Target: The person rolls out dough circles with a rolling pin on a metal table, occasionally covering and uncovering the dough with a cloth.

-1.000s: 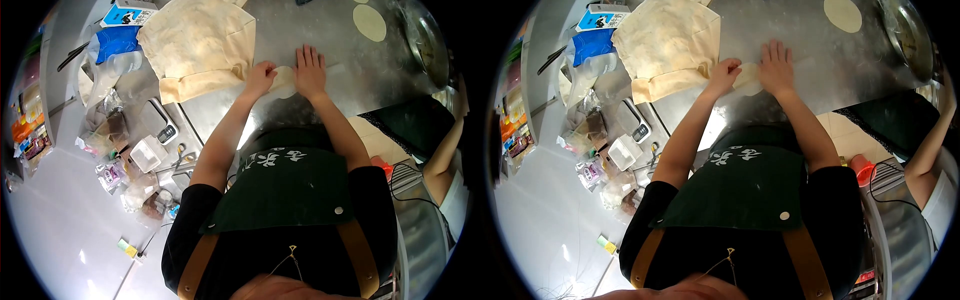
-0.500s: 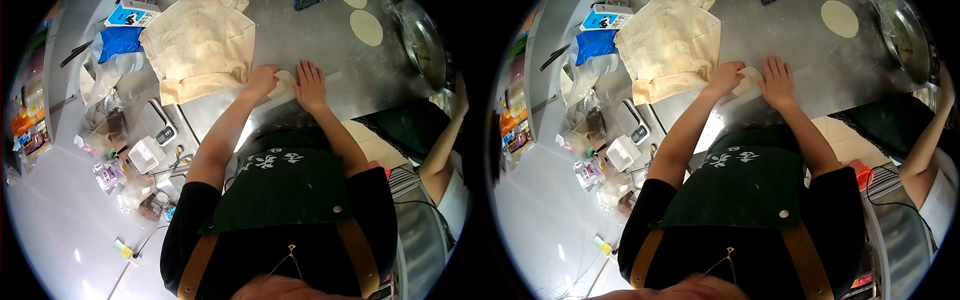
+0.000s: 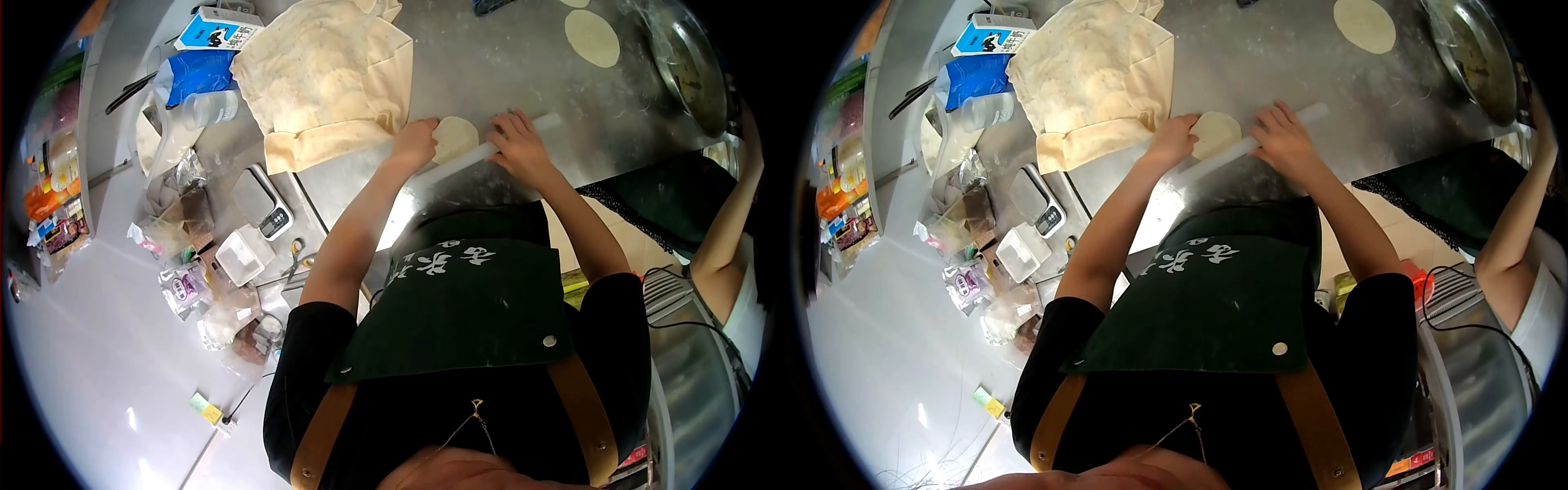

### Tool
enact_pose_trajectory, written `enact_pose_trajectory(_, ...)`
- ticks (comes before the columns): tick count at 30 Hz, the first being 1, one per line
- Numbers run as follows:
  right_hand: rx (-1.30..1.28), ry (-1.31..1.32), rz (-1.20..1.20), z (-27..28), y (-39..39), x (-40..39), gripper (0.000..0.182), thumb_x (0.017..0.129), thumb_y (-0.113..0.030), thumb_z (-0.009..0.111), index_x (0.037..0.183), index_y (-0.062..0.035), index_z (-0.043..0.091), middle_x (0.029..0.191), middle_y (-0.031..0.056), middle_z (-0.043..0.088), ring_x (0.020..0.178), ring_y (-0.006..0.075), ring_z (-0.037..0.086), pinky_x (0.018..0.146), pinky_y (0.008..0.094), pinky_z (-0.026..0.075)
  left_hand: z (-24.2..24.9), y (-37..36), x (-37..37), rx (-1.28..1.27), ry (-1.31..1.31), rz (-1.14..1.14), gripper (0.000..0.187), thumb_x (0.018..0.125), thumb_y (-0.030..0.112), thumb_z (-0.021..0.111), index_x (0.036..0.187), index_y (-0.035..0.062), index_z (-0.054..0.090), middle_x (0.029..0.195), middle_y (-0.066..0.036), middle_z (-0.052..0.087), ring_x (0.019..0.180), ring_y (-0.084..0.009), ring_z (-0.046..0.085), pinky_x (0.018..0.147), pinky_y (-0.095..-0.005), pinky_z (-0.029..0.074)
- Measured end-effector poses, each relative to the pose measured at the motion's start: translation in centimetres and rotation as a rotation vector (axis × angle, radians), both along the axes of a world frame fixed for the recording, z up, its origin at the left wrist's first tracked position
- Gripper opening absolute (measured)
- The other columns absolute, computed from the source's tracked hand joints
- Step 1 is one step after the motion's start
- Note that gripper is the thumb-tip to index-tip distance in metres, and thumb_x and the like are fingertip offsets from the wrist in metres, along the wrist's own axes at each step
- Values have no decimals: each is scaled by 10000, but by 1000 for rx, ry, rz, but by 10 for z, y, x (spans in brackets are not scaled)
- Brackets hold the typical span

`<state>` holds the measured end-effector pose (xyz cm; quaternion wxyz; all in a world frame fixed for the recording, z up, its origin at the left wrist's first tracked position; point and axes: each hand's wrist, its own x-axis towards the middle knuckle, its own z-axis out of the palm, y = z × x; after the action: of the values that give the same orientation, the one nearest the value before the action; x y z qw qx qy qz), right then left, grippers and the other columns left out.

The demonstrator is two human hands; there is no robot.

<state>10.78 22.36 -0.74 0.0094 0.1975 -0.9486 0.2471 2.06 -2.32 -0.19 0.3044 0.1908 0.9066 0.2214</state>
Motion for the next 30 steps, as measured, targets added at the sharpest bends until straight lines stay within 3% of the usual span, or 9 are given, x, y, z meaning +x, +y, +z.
enact_pose_trajectory(2,0,-5,5,-12,-9,-10,329,760,-275,711,1004,-76,616,1177,131,543,1177,307,482,1106,489,291,1,-2,-2,1,3,-2,255,804,101,640,1047,27,614,1003,-198,649,970,-386,600,820,-447,480)
enact_pose_trajectory(5,115,7,-246,-20,-38,-26,378,846,-336,623,1093,-53,584,1269,161,515,1244,323,444,1110,503,270,0,0,-2,1,5,6,264,812,101,639,1066,33,611,1037,-183,643,993,-377,596,827,-444,481)
enact_pose_trajectory(7,114,44,-339,-25,-45,-19,402,866,-310,588,1167,-46,553,1338,169,479,1291,325,408,1113,507,258,-3,-1,-1,38,16,31,264,826,97,634,1084,49,609,1082,-165,632,1021,-360,596,831,-437,488)
enact_pose_trajectory(11,144,76,-390,-31,-45,5,433,881,-229,539,1269,-36,516,1417,178,424,1337,341,366,1111,522,248,-15,1,-11,237,-25,103,203,814,99,638,1005,34,650,934,-157,667,878,-319,636,770,-388,491)
enact_pose_trajectory(16,191,70,-445,-29,-59,-37,489,865,-230,541,1310,-34,494,1433,182,411,1320,359,387,1099,540,259,-12,14,-20,275,-25,75,216,812,120,648,1013,41,660,888,-143,684,827,-311,649,753,-384,495)
enact_pose_trajectory(19,190,80,-448,-32,-54,-15,509,867,-248,545,1321,-28,481,1442,188,401,1324,358,386,1102,539,250,-1,20,-25,78,-76,-2,251,796,148,656,1029,56,670,993,-158,676,942,-347,630,801,-424,499)
enact_pose_trajectory(26,242,60,-494,-35,-64,-44,626,867,-362,568,1372,-22,420,1458,183,383,1356,338,350,1117,537,227,-8,21,-15,11,36,-126,215,798,141,644,997,59,662,1005,-165,662,974,-352,616,805,-442,493)
enact_pose_trajectory(30,130,42,-387,-37,-48,-3,639,834,-354,615,1362,-44,431,1468,168,370,1359,331,343,1125,534,224,7,23,-2,19,142,-92,218,797,125,646,1000,46,652,998,-187,653,959,-373,607,800,-439,488)
